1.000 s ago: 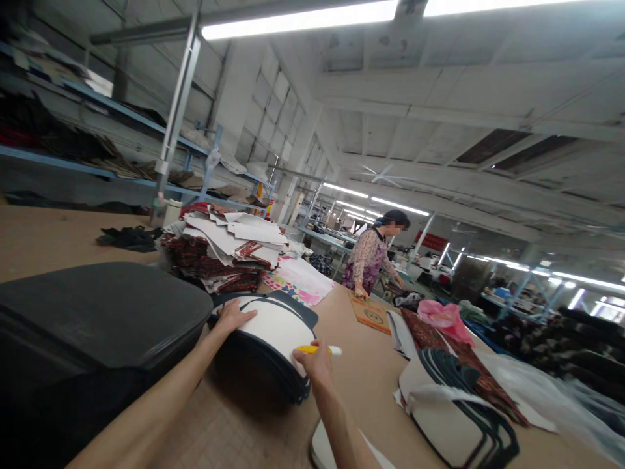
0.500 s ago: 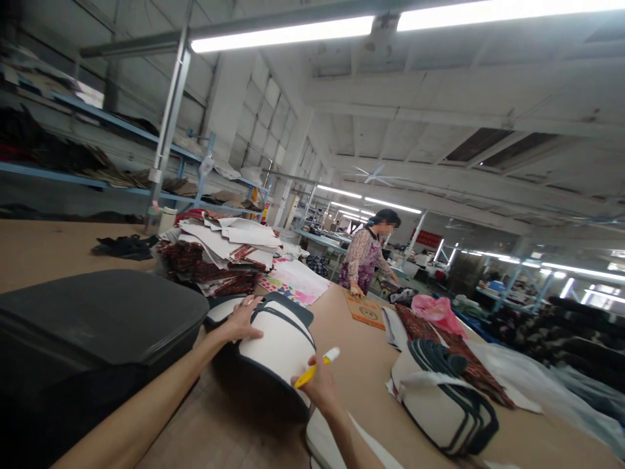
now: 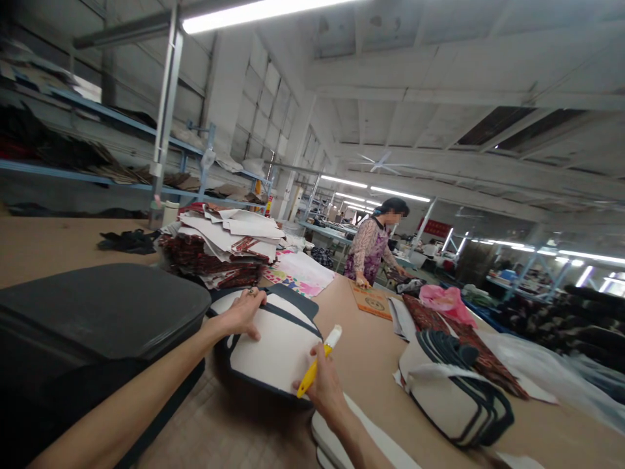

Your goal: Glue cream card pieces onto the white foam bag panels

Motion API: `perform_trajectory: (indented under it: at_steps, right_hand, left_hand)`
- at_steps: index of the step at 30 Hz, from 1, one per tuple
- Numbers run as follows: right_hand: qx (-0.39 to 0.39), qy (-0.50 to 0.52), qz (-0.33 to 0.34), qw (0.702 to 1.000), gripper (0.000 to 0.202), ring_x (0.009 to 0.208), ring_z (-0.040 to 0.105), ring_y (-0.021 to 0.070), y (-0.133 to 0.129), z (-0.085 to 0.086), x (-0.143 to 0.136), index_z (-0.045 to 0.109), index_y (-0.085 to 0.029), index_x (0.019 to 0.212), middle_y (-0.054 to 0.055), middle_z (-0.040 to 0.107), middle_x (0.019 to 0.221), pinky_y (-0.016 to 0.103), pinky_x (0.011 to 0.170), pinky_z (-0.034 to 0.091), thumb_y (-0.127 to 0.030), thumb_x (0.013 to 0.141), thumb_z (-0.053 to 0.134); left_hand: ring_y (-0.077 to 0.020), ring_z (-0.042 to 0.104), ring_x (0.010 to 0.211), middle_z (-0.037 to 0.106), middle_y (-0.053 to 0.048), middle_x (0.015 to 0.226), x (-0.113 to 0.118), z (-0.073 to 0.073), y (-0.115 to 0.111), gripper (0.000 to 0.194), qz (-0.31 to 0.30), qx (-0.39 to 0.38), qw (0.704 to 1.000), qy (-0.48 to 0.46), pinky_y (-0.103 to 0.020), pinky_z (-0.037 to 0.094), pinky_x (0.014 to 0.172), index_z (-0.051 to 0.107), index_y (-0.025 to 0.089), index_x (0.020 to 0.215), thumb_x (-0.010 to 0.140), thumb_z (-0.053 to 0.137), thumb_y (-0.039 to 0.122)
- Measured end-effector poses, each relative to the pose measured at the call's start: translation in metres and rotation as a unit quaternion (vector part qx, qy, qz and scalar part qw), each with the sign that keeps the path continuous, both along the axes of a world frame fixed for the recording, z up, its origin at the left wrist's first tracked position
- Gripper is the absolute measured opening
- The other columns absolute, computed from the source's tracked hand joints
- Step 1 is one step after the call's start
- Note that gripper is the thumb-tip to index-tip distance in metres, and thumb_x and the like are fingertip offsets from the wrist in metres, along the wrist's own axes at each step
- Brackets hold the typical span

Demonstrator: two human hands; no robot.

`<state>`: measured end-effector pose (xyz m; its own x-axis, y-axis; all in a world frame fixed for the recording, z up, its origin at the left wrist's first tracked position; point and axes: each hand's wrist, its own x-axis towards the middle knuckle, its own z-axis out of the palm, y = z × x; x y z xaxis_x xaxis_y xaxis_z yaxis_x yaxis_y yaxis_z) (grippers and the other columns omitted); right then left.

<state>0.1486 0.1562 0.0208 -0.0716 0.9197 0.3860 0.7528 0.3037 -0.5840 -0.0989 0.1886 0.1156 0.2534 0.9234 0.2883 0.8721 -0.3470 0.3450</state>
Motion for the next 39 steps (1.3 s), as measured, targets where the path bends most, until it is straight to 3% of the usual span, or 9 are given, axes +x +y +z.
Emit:
perform_trajectory:
  at_steps: [4,8,12,17,23,27,31,35,39]
  right_hand:
    - [0.067,-0.028,0.010,0.997,0.050,0.112,0.046,0.0281,0.011,0.039,0.016,0.043,-0.024,0.099,0.008,0.050,0.113,0.040,0.088,0.039,-0.020,0.056,0.067]
    - [0.068,-0.063,0.014,0.996,0.039,0.079,0.058,0.0224,0.009,0.061,0.035,0.043,-0.024,0.096,0.002,0.056,0.084,0.035,0.070,0.044,-0.022,0.063,0.063]
    - [0.045,-0.090,0.031,0.994,0.025,0.054,0.052,0.0157,-0.007,0.049,0.035,0.044,-0.023,0.083,-0.006,0.050,0.061,0.027,0.054,0.041,-0.023,0.066,0.062]
    - [0.057,-0.127,0.016,0.990,0.021,0.067,0.056,0.0195,-0.013,0.041,0.034,0.051,-0.021,0.084,0.001,0.056,0.074,0.031,0.062,0.044,-0.023,0.068,0.063]
    - [0.077,-0.170,0.033,0.982,0.042,0.075,0.063,0.0214,-0.014,0.023,0.034,0.053,-0.020,0.109,0.005,0.065,0.092,0.032,0.069,0.049,-0.014,0.068,0.063]
    - [0.112,-0.191,0.036,0.974,0.060,0.107,0.056,0.0279,-0.012,0.011,0.034,0.047,-0.018,0.123,0.015,0.055,0.123,0.037,0.085,0.046,-0.010,0.066,0.065]
    - [0.130,-0.224,0.057,0.964,0.055,0.122,0.041,0.0315,-0.015,0.018,0.043,0.054,-0.021,0.117,0.014,0.051,0.129,0.046,0.094,0.037,-0.004,0.065,0.065]
    - [0.125,-0.243,0.081,0.958,0.057,0.115,0.049,0.0275,-0.025,0.029,0.046,0.057,-0.027,0.114,0.009,0.056,0.125,0.046,0.094,0.035,0.002,0.065,0.061]
    - [0.132,-0.226,0.057,0.963,0.060,0.115,0.048,0.0308,-0.032,0.053,0.034,0.051,-0.022,0.122,0.016,0.055,0.124,0.048,0.090,0.038,-0.004,0.066,0.063]
  left_hand:
    - [-0.0190,0.054,0.082,0.056,-0.001,0.084,-0.009,0.030,-0.021,0.023,-0.033,0.064,0.997,-0.038,-0.029,0.040,0.074,0.050,0.019,0.090,0.071,0.057,0.009]
    - [-0.0168,0.056,0.080,0.058,-0.001,0.082,-0.019,0.045,-0.035,0.020,-0.077,0.093,0.991,-0.061,-0.027,0.041,0.075,0.056,0.017,0.091,0.074,0.054,0.008]
    - [-0.0199,0.057,0.092,0.060,-0.007,0.103,0.001,-0.002,-0.073,0.027,-0.086,0.099,0.989,-0.064,-0.031,0.044,0.083,0.059,0.017,0.106,0.079,0.056,0.015]
    - [-0.0263,0.048,0.109,0.056,-0.009,0.114,0.029,-0.069,-0.108,0.034,-0.049,0.202,0.977,-0.049,-0.042,0.045,0.087,0.059,0.021,0.108,0.076,0.058,0.009]
    - [-0.0249,0.045,0.111,0.050,-0.010,0.119,0.022,-0.081,-0.092,0.041,-0.082,0.321,0.943,-0.018,-0.038,0.049,0.086,0.057,0.018,0.109,0.075,0.047,-0.001]
    - [-0.0276,0.039,0.116,0.048,-0.012,0.121,0.026,-0.083,-0.106,0.044,-0.071,0.353,0.933,-0.025,-0.043,0.044,0.090,0.057,0.019,0.108,0.076,0.039,-0.006]
    - [-0.0235,0.053,0.094,0.059,-0.008,0.099,0.037,-0.086,-0.118,0.041,-0.100,0.256,0.954,-0.117,-0.040,0.045,0.082,0.058,0.019,0.104,0.074,0.040,-0.002]
    - [-0.0228,0.057,0.083,0.062,-0.005,0.085,0.026,-0.084,-0.090,0.021,-0.062,0.043,0.945,-0.318,-0.034,0.046,0.076,0.059,0.017,0.087,0.068,0.054,0.010]
    - [-0.0191,0.057,0.065,0.057,0.000,0.065,0.002,-0.057,-0.066,0.013,-0.074,-0.013,0.930,-0.359,-0.027,0.045,0.058,0.056,0.015,0.074,0.068,0.059,0.026]
